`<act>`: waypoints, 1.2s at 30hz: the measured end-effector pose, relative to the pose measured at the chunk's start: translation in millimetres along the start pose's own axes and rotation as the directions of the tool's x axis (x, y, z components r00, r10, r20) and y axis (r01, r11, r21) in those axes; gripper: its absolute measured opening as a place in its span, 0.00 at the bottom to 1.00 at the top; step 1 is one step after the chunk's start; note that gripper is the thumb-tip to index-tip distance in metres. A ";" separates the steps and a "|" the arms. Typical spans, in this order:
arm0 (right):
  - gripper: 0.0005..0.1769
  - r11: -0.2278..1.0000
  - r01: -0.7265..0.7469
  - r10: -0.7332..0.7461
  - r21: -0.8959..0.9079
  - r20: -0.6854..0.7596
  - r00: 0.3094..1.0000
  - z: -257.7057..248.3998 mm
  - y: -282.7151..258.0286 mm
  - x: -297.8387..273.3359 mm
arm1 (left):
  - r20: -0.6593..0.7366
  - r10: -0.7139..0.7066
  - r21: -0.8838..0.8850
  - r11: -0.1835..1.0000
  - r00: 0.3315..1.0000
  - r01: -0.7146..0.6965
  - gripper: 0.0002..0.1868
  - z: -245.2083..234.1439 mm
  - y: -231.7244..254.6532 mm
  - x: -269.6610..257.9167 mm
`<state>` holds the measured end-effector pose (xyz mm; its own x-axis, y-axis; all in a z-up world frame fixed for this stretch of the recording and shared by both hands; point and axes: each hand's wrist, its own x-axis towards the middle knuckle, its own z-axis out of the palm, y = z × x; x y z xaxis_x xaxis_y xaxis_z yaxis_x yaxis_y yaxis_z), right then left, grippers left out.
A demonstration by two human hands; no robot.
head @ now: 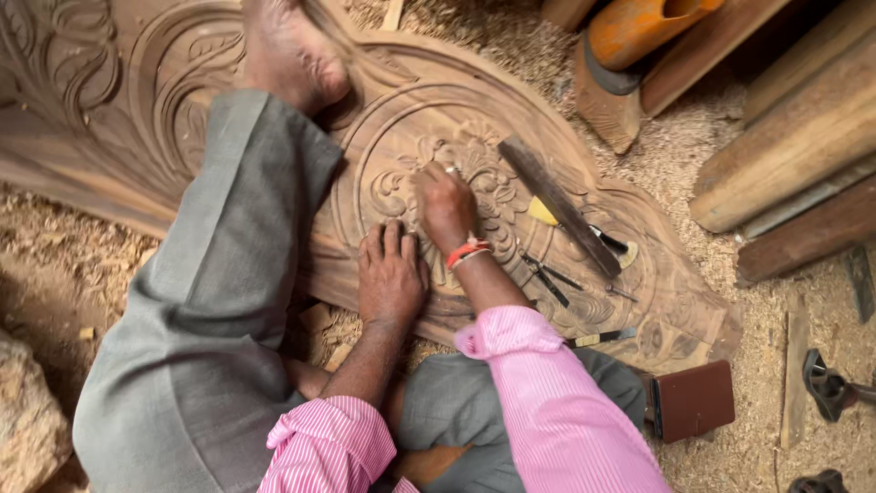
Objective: The person carves intricate floral patterns into a large wooden panel using a chisel and mallet. They periodically brush away wood shavings with a brush to clear the work area.
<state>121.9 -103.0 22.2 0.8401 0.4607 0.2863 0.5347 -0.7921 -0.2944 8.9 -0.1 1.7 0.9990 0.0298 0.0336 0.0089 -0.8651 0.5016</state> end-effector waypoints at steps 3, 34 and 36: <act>0.06 0.997 0.041 -0.043 -0.061 -0.038 0.998 -1.8 -3.1 3.6 | 0.005 -0.014 0.003 1.000 1.000 0.014 0.22 -4.2 0.9 0.0; 0.13 0.928 -0.049 0.076 -0.369 0.061 0.995 -50.5 70.6 -33.1 | 0.033 -0.028 0.001 1.000 0.999 0.028 0.21 0.2 -0.9 0.8; 0.13 0.966 -0.193 0.184 -0.174 -0.070 0.980 -68.6 67.0 -46.9 | 0.018 -0.025 0.001 1.000 1.000 0.025 0.21 -0.1 -0.7 5.9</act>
<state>112.0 -205.2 51.6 0.9156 0.2782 0.2905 0.3380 -0.9236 -0.1807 14.8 0.8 1.7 0.9991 0.0421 0.0052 0.0339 -0.8646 0.5013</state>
